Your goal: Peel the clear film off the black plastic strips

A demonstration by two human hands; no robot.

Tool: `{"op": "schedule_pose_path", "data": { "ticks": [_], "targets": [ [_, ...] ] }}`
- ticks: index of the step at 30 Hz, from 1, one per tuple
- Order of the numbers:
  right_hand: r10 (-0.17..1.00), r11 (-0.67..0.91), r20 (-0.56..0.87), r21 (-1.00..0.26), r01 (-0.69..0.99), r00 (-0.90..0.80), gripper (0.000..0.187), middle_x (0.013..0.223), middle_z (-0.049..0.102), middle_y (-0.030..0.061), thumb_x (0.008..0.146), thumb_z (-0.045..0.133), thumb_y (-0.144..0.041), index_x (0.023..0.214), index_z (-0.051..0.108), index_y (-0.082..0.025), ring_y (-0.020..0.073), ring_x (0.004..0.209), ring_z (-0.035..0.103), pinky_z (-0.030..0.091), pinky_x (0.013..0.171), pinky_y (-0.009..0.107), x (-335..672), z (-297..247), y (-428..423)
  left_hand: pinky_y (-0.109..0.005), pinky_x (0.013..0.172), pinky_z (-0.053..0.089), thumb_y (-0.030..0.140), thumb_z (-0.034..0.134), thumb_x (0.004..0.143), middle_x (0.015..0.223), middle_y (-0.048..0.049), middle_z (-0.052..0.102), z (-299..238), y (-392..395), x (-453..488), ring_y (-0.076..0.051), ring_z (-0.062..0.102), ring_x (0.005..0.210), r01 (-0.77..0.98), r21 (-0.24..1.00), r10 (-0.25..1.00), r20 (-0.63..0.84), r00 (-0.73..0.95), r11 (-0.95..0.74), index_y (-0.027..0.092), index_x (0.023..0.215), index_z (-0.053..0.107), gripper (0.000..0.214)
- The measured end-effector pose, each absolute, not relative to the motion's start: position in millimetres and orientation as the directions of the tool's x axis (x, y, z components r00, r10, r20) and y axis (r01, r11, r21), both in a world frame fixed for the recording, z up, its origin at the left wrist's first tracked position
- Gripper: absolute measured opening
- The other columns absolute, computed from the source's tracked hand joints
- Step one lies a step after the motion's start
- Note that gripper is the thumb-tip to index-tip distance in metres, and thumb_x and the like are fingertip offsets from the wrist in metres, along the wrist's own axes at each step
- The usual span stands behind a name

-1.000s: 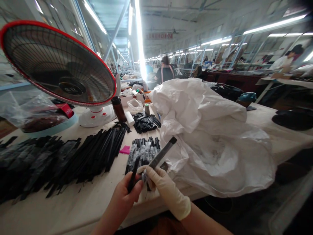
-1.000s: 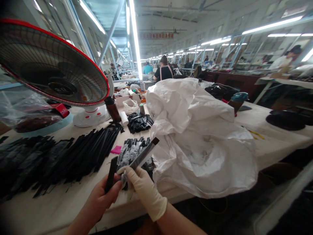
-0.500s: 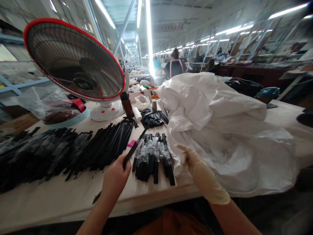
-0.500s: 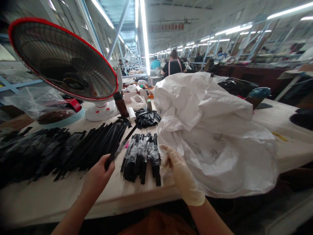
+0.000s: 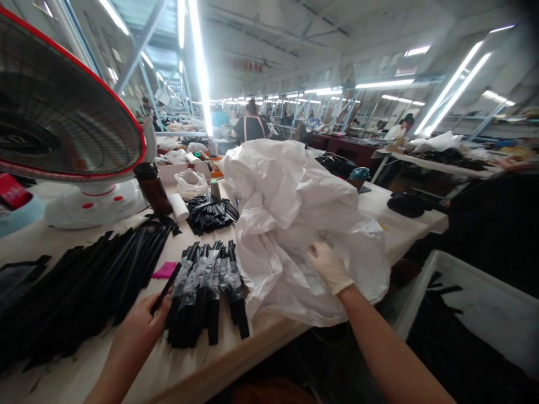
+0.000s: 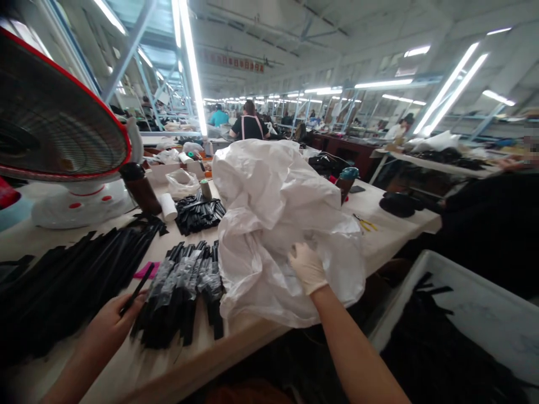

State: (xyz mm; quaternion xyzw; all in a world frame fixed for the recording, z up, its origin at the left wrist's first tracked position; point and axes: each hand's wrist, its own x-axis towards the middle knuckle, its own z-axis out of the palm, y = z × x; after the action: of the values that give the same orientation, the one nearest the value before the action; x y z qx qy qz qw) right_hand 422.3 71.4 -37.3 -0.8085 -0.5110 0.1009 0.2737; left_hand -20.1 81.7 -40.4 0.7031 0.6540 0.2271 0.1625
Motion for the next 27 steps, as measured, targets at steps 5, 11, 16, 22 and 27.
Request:
{"op": "schedule_pose_path", "data": {
  "ticks": [5,11,16,22,27],
  "targets": [
    [0.866,-0.446,0.026,-0.413,0.794,0.5,0.034,0.101,0.064,0.0287,0.067,0.069,-0.031,0.088,0.066,-0.005,0.0396,0.105,0.056,0.037,0.087,0.046,406.9,-49.6,92.4,-0.033,0.083,0.05,0.058,0.044,0.075,0.098,-0.0089,0.071,-15.5,59.7,-10.2,-0.027,0.066,0.091,0.777,0.628,0.995,0.096,-0.025,-0.041,0.018,0.099,0.068,0.052],
    [0.869,-0.425,-0.063,-0.602,0.676,0.491,0.007,0.091,0.068,0.022,0.068,0.059,-0.012,0.063,0.065,-0.01,0.0362,0.109,0.054,0.036,0.087,0.041,425.4,-32.1,103.4,-0.032,0.081,0.05,0.057,0.049,0.074,0.095,-0.0065,0.073,-2.7,50.1,1.9,-0.027,0.066,0.089,0.714,0.696,0.994,0.106,-0.001,-0.073,0.019,0.098,0.068,0.048],
    [0.887,-0.289,-0.146,-0.915,0.283,0.437,0.013,0.076,0.069,0.0042,0.073,0.057,-0.028,0.074,0.064,-0.017,0.0194,0.079,0.062,0.045,0.063,0.025,434.3,2.2,111.7,-0.029,0.076,0.049,0.055,0.055,0.073,0.087,-0.0039,0.074,17.9,53.6,30.3,-0.025,0.066,0.085,0.612,0.783,0.994,0.086,0.071,-0.111,0.021,0.097,0.07,0.044],
    [0.899,-0.112,-0.221,-0.951,-0.289,0.379,0.006,0.076,0.066,0.0019,0.076,0.059,-0.026,0.075,0.059,-0.02,0.013,0.066,0.062,0.05,0.056,0.024,385.9,9.8,95.8,-0.022,0.045,0.037,0.049,0.059,0.073,0.076,-0.0044,0.071,44.2,53.5,109.9,-0.011,0.051,0.048,0.346,0.938,0.943,-0.139,0.303,0.027,0.015,0.099,0.069,0.044],
    [0.953,-0.038,-0.198,-0.827,-0.561,0.229,0.02,0.077,0.068,0.0008,0.066,0.073,-0.03,0.08,0.064,-0.019,0.0139,0.066,0.062,0.049,0.056,0.024,328.0,0.3,59.5,-0.017,0.035,0.02,0.056,0.062,0.071,0.076,-0.0049,0.067,28.2,67.9,173.8,-0.002,0.031,0.036,0.028,0.921,0.834,-0.364,0.415,0.388,0.012,0.085,0.062,0.047]
  ]
}}
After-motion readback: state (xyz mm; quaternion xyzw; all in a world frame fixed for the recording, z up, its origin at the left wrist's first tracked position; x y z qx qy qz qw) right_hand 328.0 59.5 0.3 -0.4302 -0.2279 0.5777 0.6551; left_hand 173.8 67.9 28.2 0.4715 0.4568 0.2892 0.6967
